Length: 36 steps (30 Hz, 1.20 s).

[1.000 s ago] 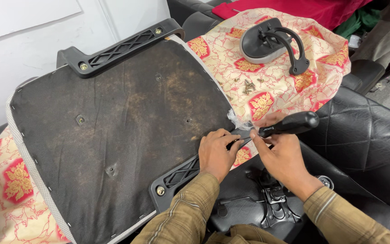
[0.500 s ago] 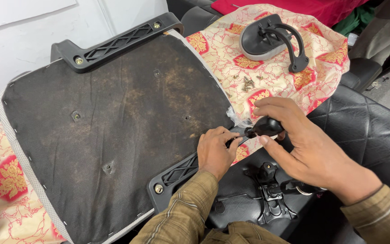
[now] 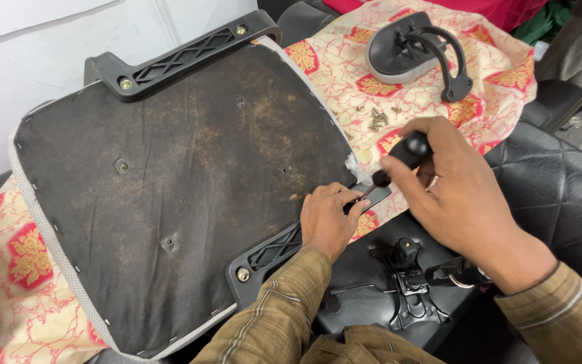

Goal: The person attaches black plastic brackets to the underside of a chair seat using a screwdriver and screws. They align the brackets, insert screws, and tighten them to secure the components to the seat base.

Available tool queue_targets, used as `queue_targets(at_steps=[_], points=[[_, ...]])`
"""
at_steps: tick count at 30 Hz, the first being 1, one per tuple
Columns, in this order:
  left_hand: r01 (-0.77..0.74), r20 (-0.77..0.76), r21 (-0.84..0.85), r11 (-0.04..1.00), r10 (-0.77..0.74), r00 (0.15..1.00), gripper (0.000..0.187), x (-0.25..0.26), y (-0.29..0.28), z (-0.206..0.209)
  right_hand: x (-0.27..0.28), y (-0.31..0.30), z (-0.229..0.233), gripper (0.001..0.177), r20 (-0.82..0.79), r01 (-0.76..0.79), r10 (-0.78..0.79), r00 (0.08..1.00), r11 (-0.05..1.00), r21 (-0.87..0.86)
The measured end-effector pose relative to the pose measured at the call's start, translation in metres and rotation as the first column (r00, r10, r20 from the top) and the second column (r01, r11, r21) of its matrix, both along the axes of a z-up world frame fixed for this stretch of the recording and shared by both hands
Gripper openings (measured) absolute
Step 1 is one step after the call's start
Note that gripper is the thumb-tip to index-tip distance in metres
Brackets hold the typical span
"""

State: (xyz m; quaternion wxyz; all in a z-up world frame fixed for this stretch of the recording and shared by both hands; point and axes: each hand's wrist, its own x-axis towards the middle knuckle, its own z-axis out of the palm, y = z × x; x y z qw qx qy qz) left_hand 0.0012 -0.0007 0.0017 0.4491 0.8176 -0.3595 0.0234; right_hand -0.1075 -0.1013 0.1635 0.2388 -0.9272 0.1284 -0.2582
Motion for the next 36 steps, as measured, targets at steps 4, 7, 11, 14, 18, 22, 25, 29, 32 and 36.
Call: queue_targets(at_steps=[4,7,11,14,18,22,25,29,32,36], points=[[0.003,0.006,-0.008,1.0,-0.002,1.0,0.018,0.0,0.001,-0.002,-0.008,-0.007,-0.001,0.046,0.052,-0.125,0.123,0.991,0.991,0.037],[0.007,0.01,0.002,1.0,-0.007,1.0,0.018,0.0,0.0,-0.002,-0.019,-0.019,-0.001,0.054,0.006,-0.139,0.139,0.99,0.988,0.066],[0.005,0.012,0.004,1.0,-0.006,1.0,0.018,0.0,0.0,-0.002,-0.024,-0.034,0.0,0.053,0.026,-0.204,0.203,0.979,0.977,0.064],[0.002,0.01,0.003,1.0,-0.002,1.0,0.018,-0.001,0.0,-0.002,-0.024,-0.04,0.002,0.045,-0.039,-0.092,0.1,0.994,0.98,0.174],[-0.009,0.021,0.001,1.0,0.009,1.0,0.018,0.0,-0.002,-0.002,-0.027,-0.039,0.007,0.039,0.0,-0.137,0.137,0.991,0.991,-0.009],[-0.017,0.016,0.023,1.0,0.017,1.0,0.018,0.0,-0.003,-0.002,-0.03,-0.026,0.003,0.05,-0.075,-0.014,0.01,0.997,0.998,-0.055],[-0.02,0.01,0.017,1.0,0.02,1.0,0.018,-0.001,-0.002,-0.003,-0.03,-0.027,0.007,0.052,-0.306,0.146,-0.201,0.931,0.97,-0.194],[-0.026,0.007,0.03,0.999,0.026,1.0,0.019,0.0,-0.004,-0.004,-0.033,-0.037,0.011,0.058,-0.259,-0.007,-0.035,0.965,0.988,-0.157],[-0.033,0.02,0.021,0.999,0.033,0.999,0.019,0.0,-0.006,-0.006,-0.034,-0.04,0.011,0.062,-0.282,-0.196,0.167,0.945,0.977,-0.08],[-0.037,0.014,0.018,0.999,0.037,0.999,0.021,0.001,-0.005,-0.007,-0.024,-0.028,0.009,0.041,-0.203,-0.252,0.259,0.944,0.966,0.061]])
